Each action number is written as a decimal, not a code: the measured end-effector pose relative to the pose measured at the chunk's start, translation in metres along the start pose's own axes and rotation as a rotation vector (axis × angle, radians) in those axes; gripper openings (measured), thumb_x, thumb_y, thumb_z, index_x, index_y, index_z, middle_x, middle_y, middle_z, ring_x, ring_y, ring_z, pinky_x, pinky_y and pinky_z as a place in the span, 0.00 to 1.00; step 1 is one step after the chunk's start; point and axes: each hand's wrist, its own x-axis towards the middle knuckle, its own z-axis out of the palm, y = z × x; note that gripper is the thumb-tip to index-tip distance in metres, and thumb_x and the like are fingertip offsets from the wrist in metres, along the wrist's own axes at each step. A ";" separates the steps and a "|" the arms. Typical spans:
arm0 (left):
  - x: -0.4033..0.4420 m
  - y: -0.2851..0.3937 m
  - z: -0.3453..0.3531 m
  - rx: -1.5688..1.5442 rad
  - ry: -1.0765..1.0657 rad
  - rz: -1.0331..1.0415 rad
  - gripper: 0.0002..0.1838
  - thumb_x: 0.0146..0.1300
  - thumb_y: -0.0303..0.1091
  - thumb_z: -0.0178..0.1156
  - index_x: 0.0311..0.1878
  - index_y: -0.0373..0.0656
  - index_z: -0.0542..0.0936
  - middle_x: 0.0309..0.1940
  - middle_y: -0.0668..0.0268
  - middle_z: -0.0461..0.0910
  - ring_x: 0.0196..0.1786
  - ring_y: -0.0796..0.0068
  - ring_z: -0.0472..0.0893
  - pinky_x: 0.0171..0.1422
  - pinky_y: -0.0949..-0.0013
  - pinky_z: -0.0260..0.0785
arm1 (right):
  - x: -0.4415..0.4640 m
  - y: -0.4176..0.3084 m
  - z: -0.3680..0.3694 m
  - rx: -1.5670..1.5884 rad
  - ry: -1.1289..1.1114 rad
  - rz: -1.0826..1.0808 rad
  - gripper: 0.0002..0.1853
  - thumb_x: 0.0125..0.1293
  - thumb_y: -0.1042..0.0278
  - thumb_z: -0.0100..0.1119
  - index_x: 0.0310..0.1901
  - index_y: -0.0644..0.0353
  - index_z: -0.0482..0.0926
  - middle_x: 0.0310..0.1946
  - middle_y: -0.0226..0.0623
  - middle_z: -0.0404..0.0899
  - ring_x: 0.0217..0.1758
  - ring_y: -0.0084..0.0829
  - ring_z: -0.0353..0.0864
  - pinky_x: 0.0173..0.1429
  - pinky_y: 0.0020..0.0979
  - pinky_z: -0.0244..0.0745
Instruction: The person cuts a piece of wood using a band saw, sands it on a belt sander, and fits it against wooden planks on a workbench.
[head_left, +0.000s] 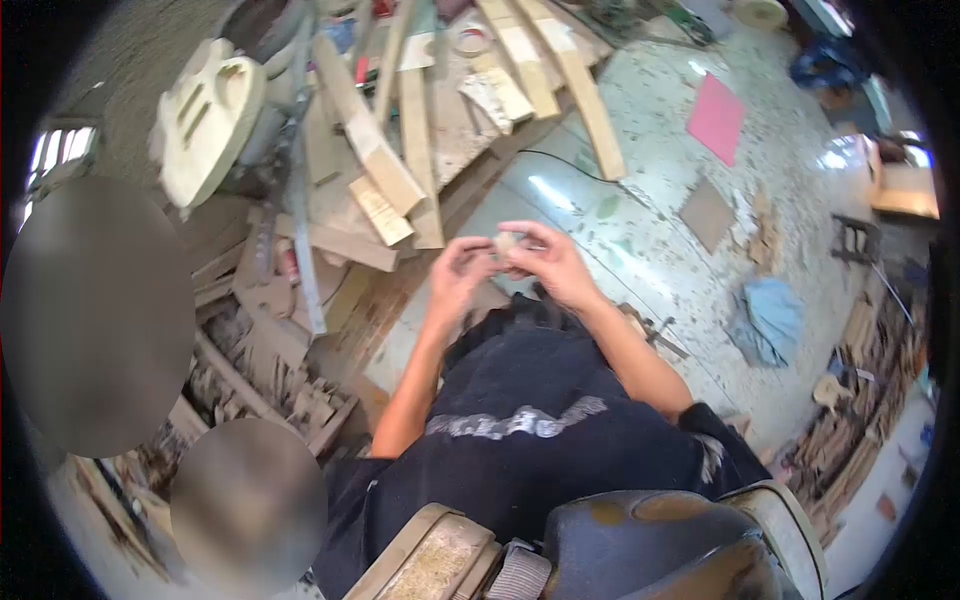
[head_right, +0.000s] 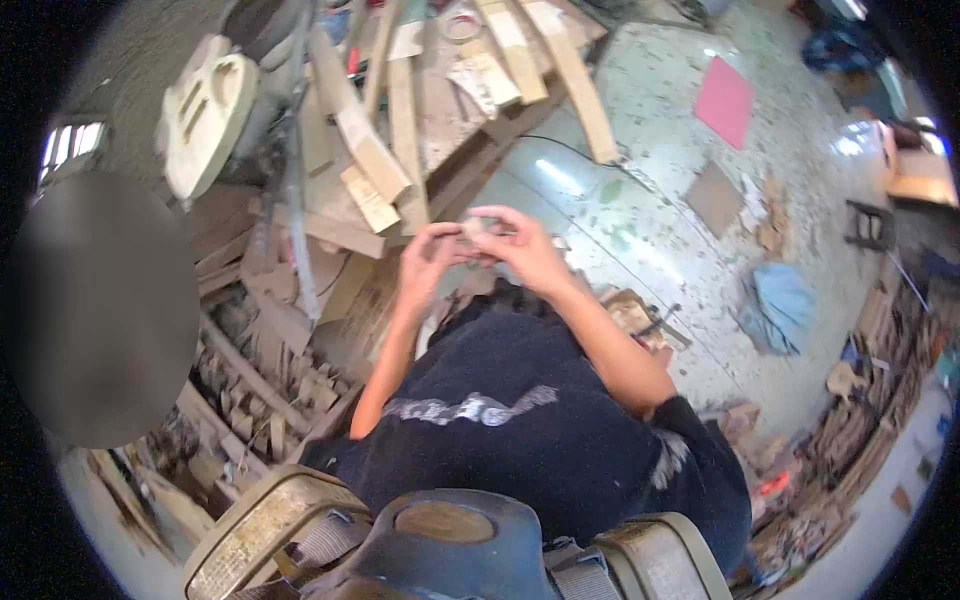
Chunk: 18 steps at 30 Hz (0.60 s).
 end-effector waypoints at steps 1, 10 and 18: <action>0.007 0.001 0.010 0.038 0.022 0.004 0.16 0.67 0.30 0.65 0.54 0.34 0.76 0.47 0.60 0.82 0.49 0.70 0.84 0.56 0.68 0.77 | -0.001 -0.003 -0.006 0.011 0.018 -0.006 0.22 0.70 0.71 0.63 0.63 0.63 0.75 0.39 0.32 0.80 0.42 0.25 0.85 0.44 0.25 0.83; 0.043 -0.033 0.080 -0.028 0.053 0.000 0.14 0.64 0.30 0.69 0.49 0.37 0.77 0.44 0.64 0.82 0.47 0.77 0.81 0.55 0.71 0.74 | 0.001 -0.029 -0.091 -0.014 -0.047 0.072 0.21 0.69 0.74 0.63 0.63 0.64 0.75 0.37 0.32 0.81 0.40 0.24 0.84 0.43 0.25 0.83; 0.036 -0.054 0.106 -0.002 0.216 -0.066 0.14 0.70 0.37 0.65 0.51 0.39 0.78 0.49 0.59 0.84 0.48 0.73 0.83 0.55 0.68 0.76 | 0.010 -0.041 -0.137 -0.073 -0.120 0.161 0.21 0.69 0.73 0.64 0.62 0.64 0.75 0.37 0.33 0.81 0.39 0.24 0.84 0.43 0.25 0.82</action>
